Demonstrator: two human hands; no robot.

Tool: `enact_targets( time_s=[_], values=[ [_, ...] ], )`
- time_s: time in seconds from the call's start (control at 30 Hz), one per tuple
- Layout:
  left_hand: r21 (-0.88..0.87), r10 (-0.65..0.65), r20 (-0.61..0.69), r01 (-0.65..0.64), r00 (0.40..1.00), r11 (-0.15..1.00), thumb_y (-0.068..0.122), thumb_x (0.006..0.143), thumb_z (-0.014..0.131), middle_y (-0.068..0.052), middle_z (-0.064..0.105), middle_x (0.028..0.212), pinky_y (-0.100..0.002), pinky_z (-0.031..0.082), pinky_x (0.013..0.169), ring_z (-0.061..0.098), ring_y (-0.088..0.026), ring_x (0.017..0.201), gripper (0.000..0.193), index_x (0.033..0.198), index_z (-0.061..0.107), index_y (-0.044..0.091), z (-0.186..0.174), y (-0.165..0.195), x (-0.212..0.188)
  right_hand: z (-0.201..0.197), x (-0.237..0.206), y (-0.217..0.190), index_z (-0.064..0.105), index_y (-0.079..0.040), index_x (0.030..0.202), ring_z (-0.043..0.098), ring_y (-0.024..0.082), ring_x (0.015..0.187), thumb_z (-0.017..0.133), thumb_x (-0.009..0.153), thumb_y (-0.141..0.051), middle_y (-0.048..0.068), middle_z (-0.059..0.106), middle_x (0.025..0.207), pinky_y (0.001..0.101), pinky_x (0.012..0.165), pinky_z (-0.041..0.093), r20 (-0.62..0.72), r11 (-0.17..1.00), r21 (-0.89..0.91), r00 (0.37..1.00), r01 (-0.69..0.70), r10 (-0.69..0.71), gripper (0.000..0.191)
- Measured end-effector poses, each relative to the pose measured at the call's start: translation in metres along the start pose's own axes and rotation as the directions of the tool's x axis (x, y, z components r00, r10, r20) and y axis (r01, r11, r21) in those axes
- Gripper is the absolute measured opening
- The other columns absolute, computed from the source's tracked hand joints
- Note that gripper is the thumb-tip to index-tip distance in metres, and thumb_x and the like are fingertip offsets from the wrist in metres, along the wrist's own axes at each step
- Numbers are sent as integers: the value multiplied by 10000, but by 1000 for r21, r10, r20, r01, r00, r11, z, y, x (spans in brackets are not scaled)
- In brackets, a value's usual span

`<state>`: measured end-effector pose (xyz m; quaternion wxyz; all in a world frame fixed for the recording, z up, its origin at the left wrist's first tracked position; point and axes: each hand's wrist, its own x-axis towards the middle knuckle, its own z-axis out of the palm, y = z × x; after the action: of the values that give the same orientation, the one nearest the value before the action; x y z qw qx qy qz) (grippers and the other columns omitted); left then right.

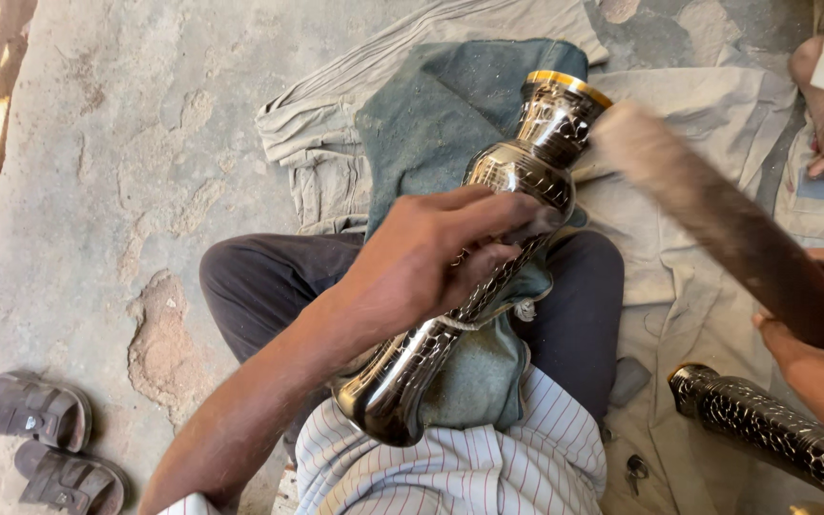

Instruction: The person holds a metal vase on their lap and uses a hammer and chisel to create a decorative pattern on its surface. They repeatedly strike the chisel against the vase to form a textured design.

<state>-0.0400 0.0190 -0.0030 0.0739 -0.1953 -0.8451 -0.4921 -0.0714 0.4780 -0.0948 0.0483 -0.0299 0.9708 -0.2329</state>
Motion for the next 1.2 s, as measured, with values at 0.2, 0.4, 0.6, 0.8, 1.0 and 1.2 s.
enact_targets(
  time_s=[0.2,0.4,0.6,0.8,1.0,1.2],
  values=[
    [-213,-148,-148,115,978,970,234,1004,746,-38,724,1008,-263,668,797,765,-107,906,346,1298,627,96,-16,-6,-10,55,-38,-11,643,29,1102,702,155,891,777,832,55,85,715,980,339,841,611,149,774,562,957,-290,251,303],
    [-178,-185,49,191,982,965,194,981,728,-57,728,1091,-283,673,820,779,-132,941,301,1252,654,86,-8,-3,-1,146,-100,-30,642,45,1144,689,222,831,762,722,132,119,683,933,379,782,598,476,312,733,784,-604,399,447],
    [-17,-53,55,54,997,998,130,986,735,-90,734,1165,-309,683,846,785,-195,987,345,1305,628,54,2,8,10,90,-104,-67,604,54,1263,678,198,892,738,801,95,124,687,1012,342,818,574,232,533,762,924,-367,304,482],
    [41,-112,12,112,994,993,108,1035,688,-123,707,1120,-364,633,780,769,-258,953,296,1314,599,68,4,21,6,33,-76,-86,543,-28,1191,688,127,960,765,803,60,76,662,977,290,882,609,60,592,803,998,-62,23,457],
    [224,-110,-51,119,993,967,121,1028,687,-117,684,1035,-400,593,725,726,-274,857,330,1350,618,97,16,30,-4,19,-48,-68,643,32,1122,665,124,853,789,825,12,106,695,1041,242,830,547,-17,970,120,977,212,-211,332],
    [143,-97,-130,116,987,983,148,1017,723,-83,705,1080,-343,642,757,762,-209,918,319,1314,617,101,18,20,-4,-26,-24,-138,612,39,1283,654,132,777,753,935,-21,111,653,937,248,692,500,-79,970,124,977,209,-200,380]
  ],
)
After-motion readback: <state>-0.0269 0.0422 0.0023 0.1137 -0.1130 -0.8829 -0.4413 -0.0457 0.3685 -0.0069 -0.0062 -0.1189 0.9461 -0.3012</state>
